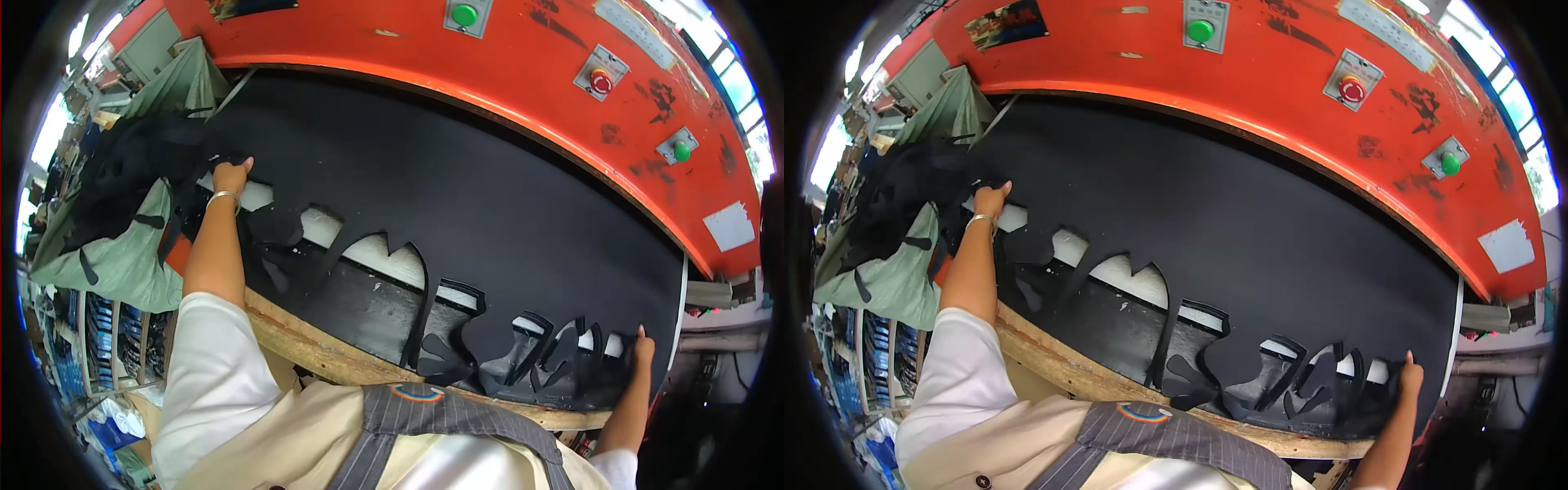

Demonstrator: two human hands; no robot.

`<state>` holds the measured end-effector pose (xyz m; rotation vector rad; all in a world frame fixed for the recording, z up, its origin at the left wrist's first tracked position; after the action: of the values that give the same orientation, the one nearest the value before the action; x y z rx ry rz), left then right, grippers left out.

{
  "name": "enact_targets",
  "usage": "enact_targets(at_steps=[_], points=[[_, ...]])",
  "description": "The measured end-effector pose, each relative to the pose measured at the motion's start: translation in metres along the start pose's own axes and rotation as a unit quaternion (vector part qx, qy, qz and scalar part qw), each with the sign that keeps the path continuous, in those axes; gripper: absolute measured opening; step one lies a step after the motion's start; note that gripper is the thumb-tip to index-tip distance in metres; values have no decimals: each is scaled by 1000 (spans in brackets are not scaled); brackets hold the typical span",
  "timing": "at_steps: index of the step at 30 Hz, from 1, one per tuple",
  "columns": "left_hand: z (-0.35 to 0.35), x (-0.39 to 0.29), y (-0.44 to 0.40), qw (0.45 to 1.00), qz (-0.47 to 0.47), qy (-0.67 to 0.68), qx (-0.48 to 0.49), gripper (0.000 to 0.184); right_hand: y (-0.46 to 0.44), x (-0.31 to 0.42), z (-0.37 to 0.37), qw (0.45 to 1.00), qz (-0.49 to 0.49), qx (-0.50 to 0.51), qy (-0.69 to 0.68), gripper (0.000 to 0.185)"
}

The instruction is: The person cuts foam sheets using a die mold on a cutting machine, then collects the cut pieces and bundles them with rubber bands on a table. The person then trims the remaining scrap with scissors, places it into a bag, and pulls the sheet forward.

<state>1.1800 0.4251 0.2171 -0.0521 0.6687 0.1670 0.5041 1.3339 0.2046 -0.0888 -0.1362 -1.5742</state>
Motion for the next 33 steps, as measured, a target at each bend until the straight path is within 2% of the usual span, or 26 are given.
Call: enact_targets(at_steps=[2,4,6,7,9,10,11,12,13,14,18,20,22,24,26,28,29,30,31,32,33], points=[[3,-20,13,1000,-5,-19,-10,73,18,23,10,997,-63,-27,26,79],[5,-37,27,1000,-6,-8,-5,78,26,33,13,997,-77,-27,15,85],[7,-28,24,1000,-11,-2,-19,83,32,35,16,996,-81,-34,18,87],[4,-17,14,999,-9,-42,-6,86,33,34,17,995,-89,-37,15,89],[-2,0,-6,988,-93,-115,-50,93,31,38,10,988,22,6,155,55],[-7,12,-20,978,-129,-146,-74,97,43,48,19,987,-30,29,156,45],[-5,9,-20,978,-87,-187,-16,97,67,75,37,985,-35,38,162,50],[-8,14,-29,978,-86,-193,-5,99,89,98,59,984,-147,21,99,56],[-13,21,-39,975,-77,-207,-18,98,82,86,52,985,-149,26,87,64],[-8,21,-35,975,-106,-192,-34,97,81,85,53,984,-157,30,85,65],[-20,50,-68,985,-66,-160,-7,97,82,80,57,979,-194,-22,56,71],[-21,48,-64,989,-36,-141,27,98,79,80,58,979,-201,-12,22,72],[-24,50,-70,988,-55,-147,-8,99,80,80,60,978,-206,2,0,72],[-19,38,-57,988,-30,-150,-10,97,81,77,60,977,-211,12,-21,71],[-15,32,-47,993,-17,-110,36,92,81,73,60,978,-206,18,-28,70],[-8,31,-28,998,34,29,46,87,73,56,64,975,-210,23,-67,71],[2,28,-31,993,-51,-106,-11,87,66,52,70,987,-150,59,-7,70],[11,17,-33,960,-132,-237,-72,88,58,48,77,990,-87,94,55,69],[35,-15,16,973,-118,-196,-43,89,62,49,109,992,-81,94,-25,65],[36,-36,38,972,-121,-194,-48,89,64,44,135,993,-59,-70,-75,62],[36,-59,59,952,-243,-142,-123,82,59,38,152,979,-65,-120,-150,62]])
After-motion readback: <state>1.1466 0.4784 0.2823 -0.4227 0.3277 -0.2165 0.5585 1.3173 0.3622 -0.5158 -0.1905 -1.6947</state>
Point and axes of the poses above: each hand's wrist, its own y-axis away from the middle knuckle, its own z-axis out of the back of the hand, x = y × z, the point moved 5 cm from there along -y, towards the middle knuckle, and after that the axes turned 3 degrees about -x, right-handed, at the moved point
